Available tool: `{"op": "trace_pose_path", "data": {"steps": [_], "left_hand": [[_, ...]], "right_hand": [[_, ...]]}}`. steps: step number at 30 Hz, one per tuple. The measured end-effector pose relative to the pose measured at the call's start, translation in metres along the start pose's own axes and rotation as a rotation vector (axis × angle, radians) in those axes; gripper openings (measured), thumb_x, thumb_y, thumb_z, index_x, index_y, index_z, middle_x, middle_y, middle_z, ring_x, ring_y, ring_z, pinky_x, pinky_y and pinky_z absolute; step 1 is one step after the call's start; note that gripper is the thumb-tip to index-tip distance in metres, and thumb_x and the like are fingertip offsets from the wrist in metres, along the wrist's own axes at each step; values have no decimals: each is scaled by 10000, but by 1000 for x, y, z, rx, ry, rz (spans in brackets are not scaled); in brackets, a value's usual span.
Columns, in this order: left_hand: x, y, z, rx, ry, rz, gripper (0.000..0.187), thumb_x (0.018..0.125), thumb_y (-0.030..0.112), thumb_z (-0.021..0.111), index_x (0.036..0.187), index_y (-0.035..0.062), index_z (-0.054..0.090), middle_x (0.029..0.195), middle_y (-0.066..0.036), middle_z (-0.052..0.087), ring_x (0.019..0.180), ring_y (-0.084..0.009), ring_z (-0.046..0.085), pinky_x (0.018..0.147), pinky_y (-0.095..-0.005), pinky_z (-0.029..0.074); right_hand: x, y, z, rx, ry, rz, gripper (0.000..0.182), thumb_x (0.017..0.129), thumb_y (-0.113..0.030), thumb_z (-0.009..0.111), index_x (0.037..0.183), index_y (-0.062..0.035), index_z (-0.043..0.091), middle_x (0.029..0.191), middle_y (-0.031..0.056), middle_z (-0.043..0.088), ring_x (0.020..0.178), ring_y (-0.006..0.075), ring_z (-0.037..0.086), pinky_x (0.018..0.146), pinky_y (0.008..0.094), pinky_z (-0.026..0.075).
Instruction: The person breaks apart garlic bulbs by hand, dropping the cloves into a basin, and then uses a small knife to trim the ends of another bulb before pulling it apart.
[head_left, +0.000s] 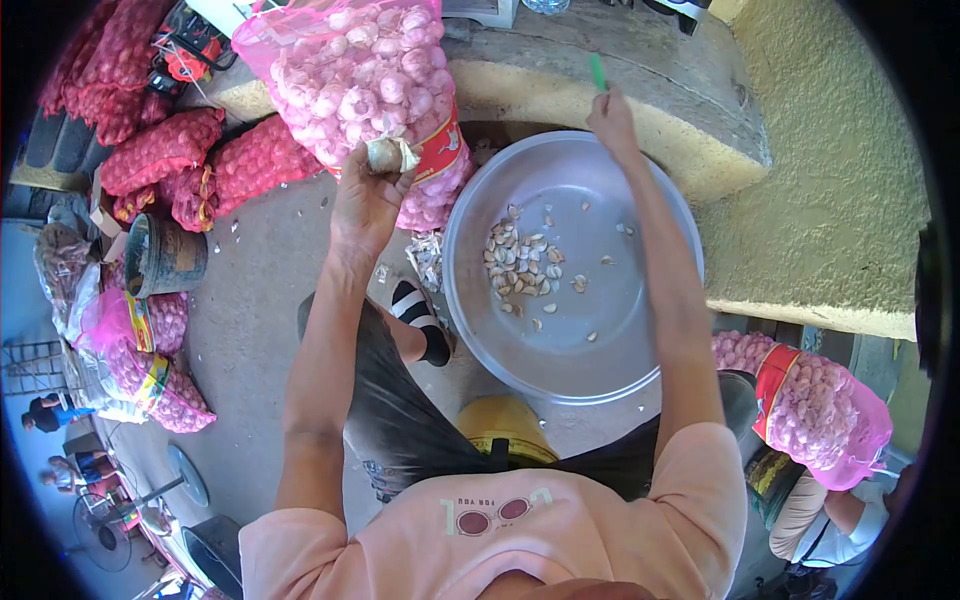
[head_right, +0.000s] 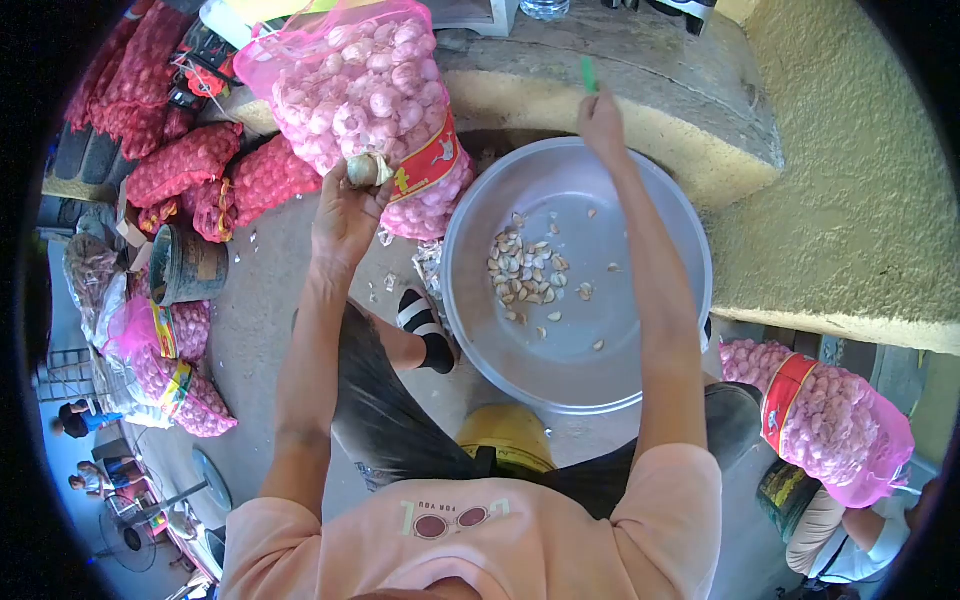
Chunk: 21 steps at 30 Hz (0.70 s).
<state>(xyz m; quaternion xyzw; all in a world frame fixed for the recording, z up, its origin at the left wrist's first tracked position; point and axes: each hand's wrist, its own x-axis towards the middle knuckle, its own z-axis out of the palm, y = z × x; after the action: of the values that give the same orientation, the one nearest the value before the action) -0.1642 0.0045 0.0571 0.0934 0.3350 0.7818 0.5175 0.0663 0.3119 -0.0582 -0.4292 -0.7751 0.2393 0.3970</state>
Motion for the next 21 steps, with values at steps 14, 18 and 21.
{"op": "trace_pose_path", "data": {"steps": [14,18,21], "left_hand": [[18,11,-53,-41,148,238,87,826,-21,534,912,-33,528,982,-116,517,880,-207,523,896,-325,468],[18,15,-65,-141,29,280,101,825,13,532,917,-27,532,931,-112,536,861,-209,525,889,-338,452],[2,17,-44,-154,216,144,160,828,76,530,950,-27,522,902,-102,557,846,-207,532,896,-347,436]], "right_hand": [[-171,-251,41,1119,-444,233,268,976,-293,504,991,-41,593,659,-31,500,528,39,424,467,189,350],[-176,-258,62,997,-390,276,279,976,-284,501,832,-52,558,629,-41,477,500,38,403,455,219,351],[-179,-261,65,1041,-400,364,292,975,-302,504,835,-52,561,644,-41,488,526,39,415,471,216,356]]}}
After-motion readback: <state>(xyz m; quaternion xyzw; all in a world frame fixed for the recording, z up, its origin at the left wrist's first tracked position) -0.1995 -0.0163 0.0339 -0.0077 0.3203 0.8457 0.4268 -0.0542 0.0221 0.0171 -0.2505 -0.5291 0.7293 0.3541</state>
